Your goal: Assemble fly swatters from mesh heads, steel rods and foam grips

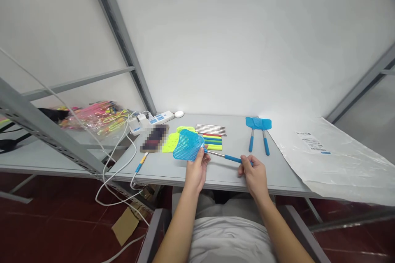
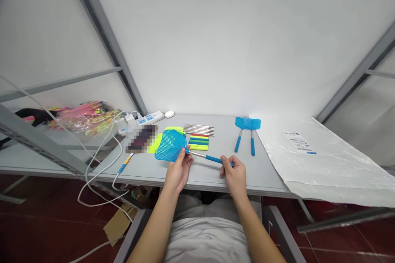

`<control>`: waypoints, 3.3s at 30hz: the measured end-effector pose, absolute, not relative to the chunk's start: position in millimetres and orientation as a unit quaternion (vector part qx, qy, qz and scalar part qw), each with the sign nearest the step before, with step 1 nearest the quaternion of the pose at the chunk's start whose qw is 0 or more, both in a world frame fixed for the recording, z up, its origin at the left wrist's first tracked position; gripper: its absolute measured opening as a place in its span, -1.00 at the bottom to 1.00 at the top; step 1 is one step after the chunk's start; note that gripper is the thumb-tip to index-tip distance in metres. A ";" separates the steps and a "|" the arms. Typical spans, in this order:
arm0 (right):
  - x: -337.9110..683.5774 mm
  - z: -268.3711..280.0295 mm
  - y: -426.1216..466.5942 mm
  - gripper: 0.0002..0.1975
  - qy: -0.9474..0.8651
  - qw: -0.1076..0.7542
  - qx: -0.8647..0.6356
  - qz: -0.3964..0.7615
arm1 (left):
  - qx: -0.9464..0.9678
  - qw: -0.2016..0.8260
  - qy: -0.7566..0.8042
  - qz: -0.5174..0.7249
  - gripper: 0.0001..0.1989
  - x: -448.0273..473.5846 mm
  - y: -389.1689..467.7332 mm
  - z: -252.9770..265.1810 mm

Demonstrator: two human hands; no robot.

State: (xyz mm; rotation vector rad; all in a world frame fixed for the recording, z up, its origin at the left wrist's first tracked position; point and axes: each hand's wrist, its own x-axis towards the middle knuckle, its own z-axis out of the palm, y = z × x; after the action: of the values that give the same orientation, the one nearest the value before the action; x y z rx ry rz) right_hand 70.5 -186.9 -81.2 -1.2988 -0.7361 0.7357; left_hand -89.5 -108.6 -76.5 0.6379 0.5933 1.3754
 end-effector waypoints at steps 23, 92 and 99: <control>76.3 -83.5 -200.8 -0.72 -0.426 0.574 -0.651 0.254 | 0.437 0.576 0.353 0.594 -0.79 -93.9 -120.6 -92.4; 70.1 -76.9 -218.7 -0.83 -0.203 0.782 -0.392 0.440 | 0.331 0.642 0.284 0.631 -0.76 -82.1 -138.4 -63.8; 95.7 -74.0 -226.8 -0.83 -0.206 0.806 -0.418 0.365 | 0.298 0.603 0.258 0.693 -0.77 -103.0 -118.7 -44.7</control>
State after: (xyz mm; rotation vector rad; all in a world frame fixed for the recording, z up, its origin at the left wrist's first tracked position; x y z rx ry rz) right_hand 95.7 -226.8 -74.0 -0.8940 -0.4418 0.7822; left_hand -103.0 -118.7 -44.7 0.6908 0.5974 1.6044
